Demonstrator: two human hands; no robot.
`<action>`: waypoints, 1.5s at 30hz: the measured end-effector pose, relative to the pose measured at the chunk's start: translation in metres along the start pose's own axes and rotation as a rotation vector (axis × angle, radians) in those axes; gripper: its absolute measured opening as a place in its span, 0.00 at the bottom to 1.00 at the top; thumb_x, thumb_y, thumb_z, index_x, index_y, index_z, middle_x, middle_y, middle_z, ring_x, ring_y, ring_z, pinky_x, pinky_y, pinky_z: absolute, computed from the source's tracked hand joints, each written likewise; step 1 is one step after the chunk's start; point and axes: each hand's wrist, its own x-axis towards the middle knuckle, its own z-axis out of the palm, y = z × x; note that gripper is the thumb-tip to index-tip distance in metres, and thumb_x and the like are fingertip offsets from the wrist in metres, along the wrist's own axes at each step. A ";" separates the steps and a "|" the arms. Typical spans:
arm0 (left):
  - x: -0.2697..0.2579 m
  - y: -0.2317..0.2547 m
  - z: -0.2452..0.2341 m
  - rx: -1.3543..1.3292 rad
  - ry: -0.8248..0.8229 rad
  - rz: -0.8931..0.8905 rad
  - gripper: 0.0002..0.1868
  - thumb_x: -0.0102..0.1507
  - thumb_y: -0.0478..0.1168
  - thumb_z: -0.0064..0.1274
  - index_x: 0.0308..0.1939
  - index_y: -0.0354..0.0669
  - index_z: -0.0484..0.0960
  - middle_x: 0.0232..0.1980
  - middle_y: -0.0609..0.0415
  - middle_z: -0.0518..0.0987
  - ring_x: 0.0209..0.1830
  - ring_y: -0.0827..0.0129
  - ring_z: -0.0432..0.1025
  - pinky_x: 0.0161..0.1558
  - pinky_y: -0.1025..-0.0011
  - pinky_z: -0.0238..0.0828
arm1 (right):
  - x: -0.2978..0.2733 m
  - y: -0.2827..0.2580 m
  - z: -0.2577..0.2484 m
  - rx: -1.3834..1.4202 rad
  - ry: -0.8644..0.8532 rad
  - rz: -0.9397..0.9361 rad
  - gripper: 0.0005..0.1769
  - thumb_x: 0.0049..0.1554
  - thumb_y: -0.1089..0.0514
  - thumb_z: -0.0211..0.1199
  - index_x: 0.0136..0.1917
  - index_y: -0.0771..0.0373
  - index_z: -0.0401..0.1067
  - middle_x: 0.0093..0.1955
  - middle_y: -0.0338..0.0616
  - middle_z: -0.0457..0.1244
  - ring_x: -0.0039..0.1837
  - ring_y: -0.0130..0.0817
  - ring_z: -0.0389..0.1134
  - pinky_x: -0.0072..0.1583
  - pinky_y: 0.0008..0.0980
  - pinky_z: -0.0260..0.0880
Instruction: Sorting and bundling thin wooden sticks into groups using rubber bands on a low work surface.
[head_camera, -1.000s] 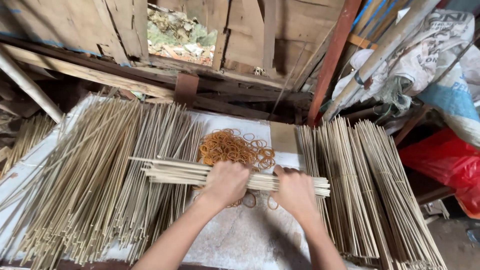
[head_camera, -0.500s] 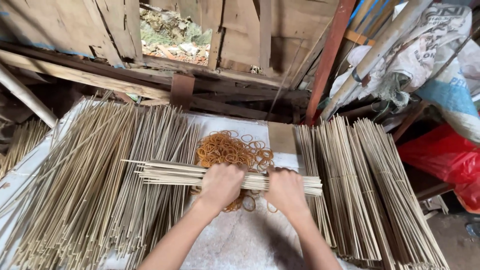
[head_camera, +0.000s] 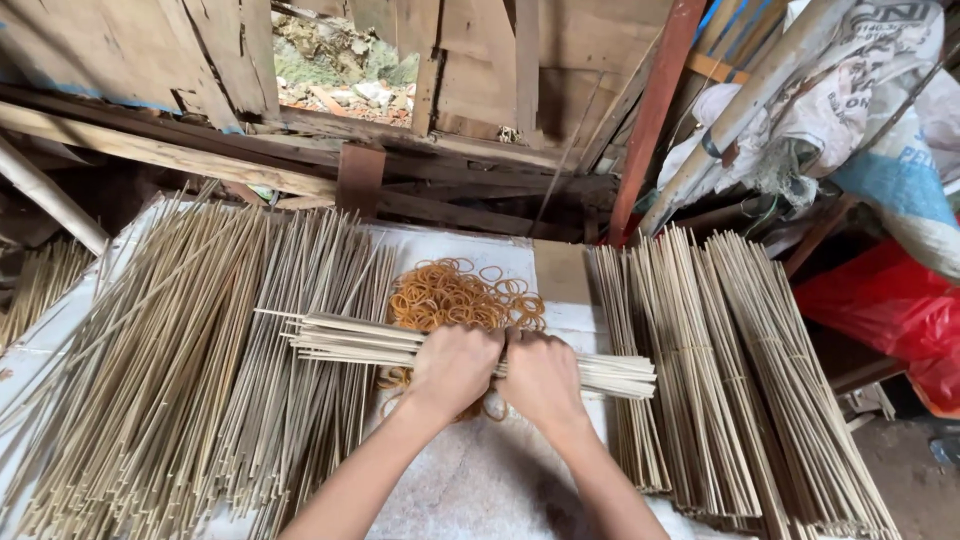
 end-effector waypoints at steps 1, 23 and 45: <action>-0.001 -0.003 0.005 0.027 0.031 0.016 0.08 0.54 0.34 0.49 0.32 0.44 0.84 0.28 0.49 0.83 0.30 0.52 0.81 0.31 0.57 0.78 | 0.000 -0.005 -0.007 0.013 0.018 0.000 0.22 0.42 0.49 0.64 0.50 0.56 0.73 0.36 0.41 0.68 0.41 0.47 0.74 0.46 0.43 0.75; 0.012 -0.054 -0.001 0.128 -0.029 0.134 0.08 0.49 0.38 0.63 0.33 0.48 0.85 0.31 0.51 0.84 0.37 0.55 0.81 0.40 0.60 0.78 | -0.023 -0.018 -0.074 0.167 -0.237 0.202 0.21 0.50 0.49 0.63 0.55 0.58 0.69 0.44 0.49 0.70 0.48 0.54 0.74 0.52 0.52 0.75; 0.066 0.166 -0.005 -1.356 0.182 -0.321 0.48 0.63 0.42 0.54 0.78 0.39 0.39 0.75 0.41 0.56 0.75 0.52 0.54 0.74 0.62 0.48 | -0.112 0.077 -0.125 0.376 0.166 0.564 0.41 0.47 0.51 0.67 0.73 0.57 0.63 0.58 0.55 0.69 0.50 0.56 0.74 0.51 0.51 0.73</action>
